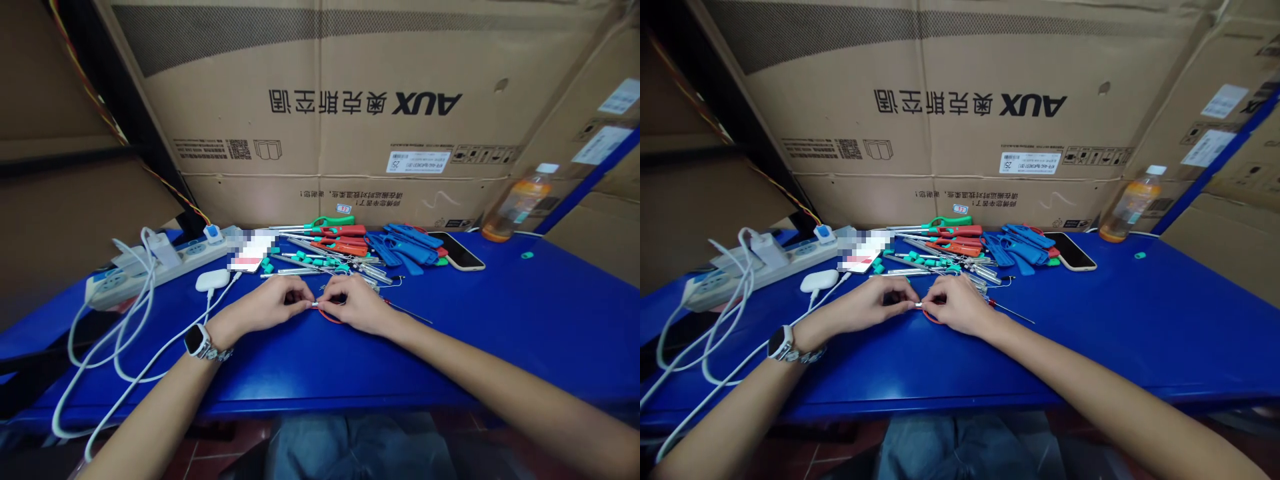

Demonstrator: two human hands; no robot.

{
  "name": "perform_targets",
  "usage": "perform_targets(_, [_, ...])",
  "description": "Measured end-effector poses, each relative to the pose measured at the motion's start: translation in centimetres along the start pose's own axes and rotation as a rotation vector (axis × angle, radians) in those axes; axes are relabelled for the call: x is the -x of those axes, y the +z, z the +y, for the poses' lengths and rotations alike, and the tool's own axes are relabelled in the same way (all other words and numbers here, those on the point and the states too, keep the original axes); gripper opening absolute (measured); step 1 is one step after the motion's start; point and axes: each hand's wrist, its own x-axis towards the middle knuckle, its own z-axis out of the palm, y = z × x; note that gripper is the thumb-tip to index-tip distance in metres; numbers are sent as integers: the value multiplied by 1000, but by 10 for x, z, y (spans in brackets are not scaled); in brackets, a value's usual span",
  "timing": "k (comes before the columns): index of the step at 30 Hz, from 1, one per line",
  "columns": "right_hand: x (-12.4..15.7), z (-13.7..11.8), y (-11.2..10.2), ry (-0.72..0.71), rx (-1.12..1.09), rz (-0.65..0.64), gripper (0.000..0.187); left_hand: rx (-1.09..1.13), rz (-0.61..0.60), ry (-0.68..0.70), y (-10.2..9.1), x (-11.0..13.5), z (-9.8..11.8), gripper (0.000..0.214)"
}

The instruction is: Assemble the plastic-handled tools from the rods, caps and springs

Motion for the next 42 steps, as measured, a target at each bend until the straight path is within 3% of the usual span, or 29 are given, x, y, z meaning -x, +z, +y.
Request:
perform_targets(18, [5, -8, 1, -45, 175, -8, 13, -131, 50, 114, 3, -2, -1, 16])
perform_targets(24, [13, -10, -33, -80, 167, 131, 21, -147, 40, 71, 5, -3, 1, 17])
perform_targets(28, [35, 0, -57, -72, 224, 16, 20, -167, 27, 74, 3, -3, 3, 15])
perform_targets(31, [43, 7, -60, -57, 263, -67, 22, -168, 21, 83, 2, -3, 2, 16])
perform_targets(34, [36, 7, -57, -92, 312, -111, 30, -149, 20, 80, 3, -3, 0, 18])
perform_targets(38, [21, -1, -58, -175, 456, -203, 16, -144, 19, 68, 4, -3, -1, 20])
perform_targets(42, [27, -9, -62, -240, 566, -159, 15, -145, 13, 56, 5, -3, 0, 23])
